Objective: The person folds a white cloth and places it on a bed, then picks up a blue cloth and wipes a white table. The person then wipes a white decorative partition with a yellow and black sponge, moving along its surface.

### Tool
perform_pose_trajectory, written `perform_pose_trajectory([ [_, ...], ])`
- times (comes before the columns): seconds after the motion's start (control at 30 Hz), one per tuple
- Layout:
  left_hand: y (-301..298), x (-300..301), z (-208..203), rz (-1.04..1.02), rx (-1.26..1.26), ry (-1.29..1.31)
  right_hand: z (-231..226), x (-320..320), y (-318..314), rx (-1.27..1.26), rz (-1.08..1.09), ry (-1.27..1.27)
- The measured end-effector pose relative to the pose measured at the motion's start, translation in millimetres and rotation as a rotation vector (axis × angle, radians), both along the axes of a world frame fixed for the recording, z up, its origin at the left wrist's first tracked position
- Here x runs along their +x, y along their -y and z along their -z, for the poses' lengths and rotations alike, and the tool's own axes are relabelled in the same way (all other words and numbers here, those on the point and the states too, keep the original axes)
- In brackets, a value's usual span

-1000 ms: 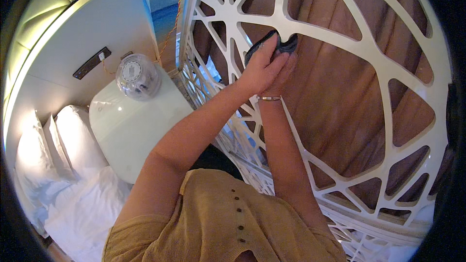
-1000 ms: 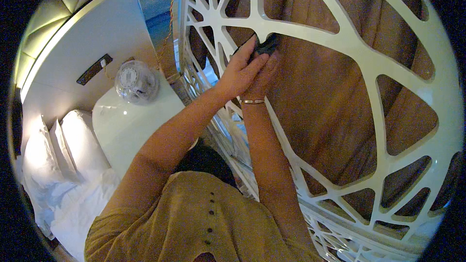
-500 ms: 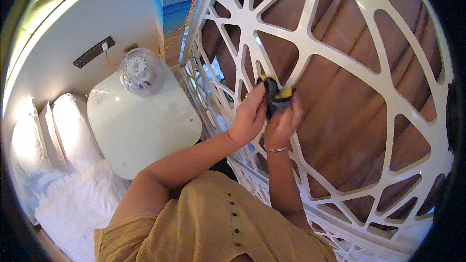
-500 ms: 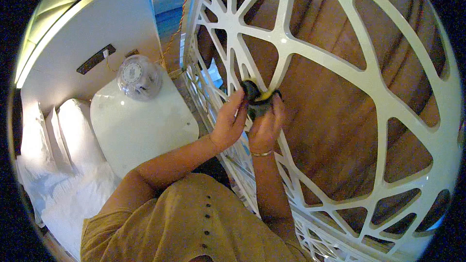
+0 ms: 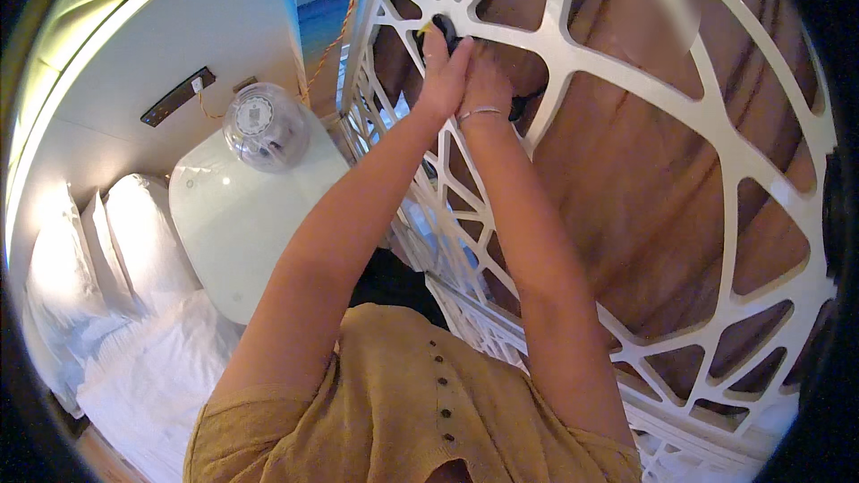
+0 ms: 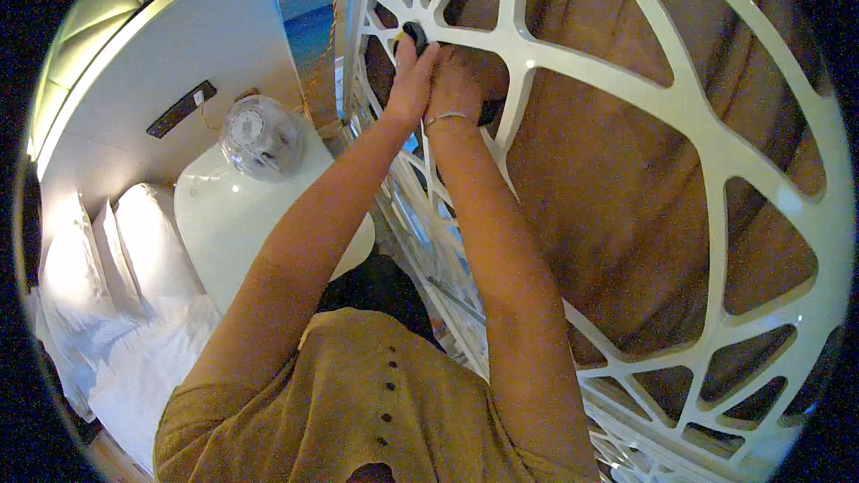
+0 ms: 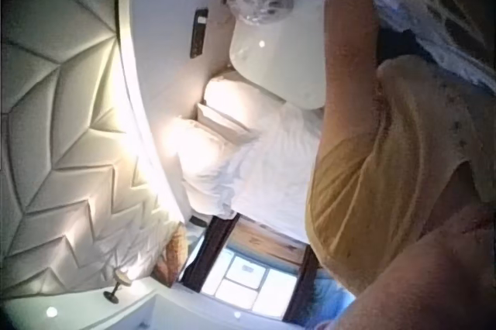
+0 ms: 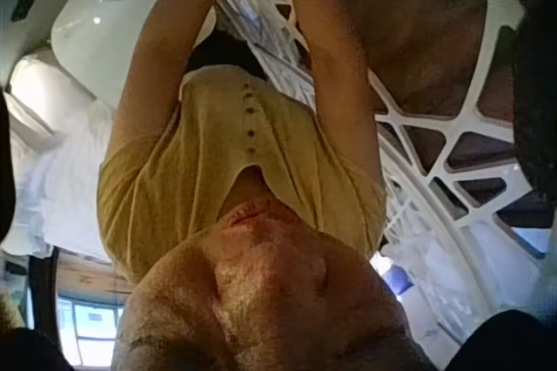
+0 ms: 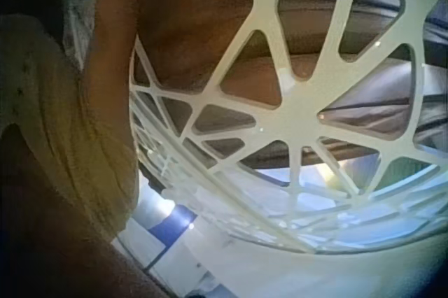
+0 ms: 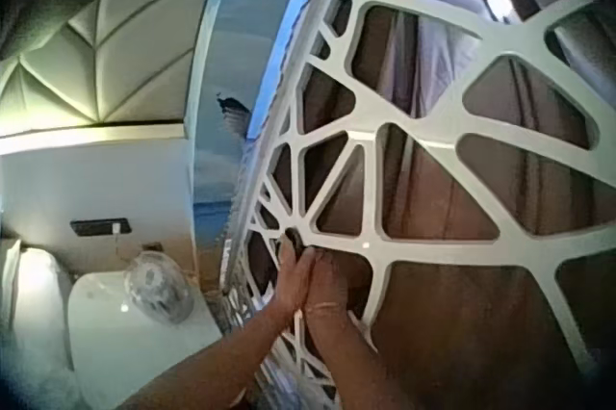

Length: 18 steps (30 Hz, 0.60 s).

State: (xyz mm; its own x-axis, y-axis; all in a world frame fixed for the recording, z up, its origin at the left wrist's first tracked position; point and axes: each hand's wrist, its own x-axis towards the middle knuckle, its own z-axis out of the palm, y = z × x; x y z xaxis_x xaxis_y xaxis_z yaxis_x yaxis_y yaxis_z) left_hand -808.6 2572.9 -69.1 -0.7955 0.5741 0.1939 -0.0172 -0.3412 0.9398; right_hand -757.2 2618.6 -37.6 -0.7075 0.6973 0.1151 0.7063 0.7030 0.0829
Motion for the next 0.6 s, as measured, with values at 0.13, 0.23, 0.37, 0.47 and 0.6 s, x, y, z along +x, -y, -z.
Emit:
perform_pose_trajectory([
  [0.13, 22, 14, -7, 0.143, 0.013, 0.269, 3, 7, 19, 0.156, -0.061, 0.027],
  [0.23, 28, 38, 25, 0.272, 0.214, 0.266, 15, 33, 33, 0.389, -0.186, -0.024],
  [0.37, 48, 82, 37, 0.338, 0.209, 0.397, 8, 71, 57, 0.405, -0.306, 0.111],
  [0.47, 57, 97, 55, 0.082, 0.026, 0.028, 21, 95, 54, 0.299, -0.457, 0.103],
  [0.6, 44, 85, 78, -0.06, -0.224, -0.24, 32, 81, 52, 0.397, -0.458, 0.424],
])
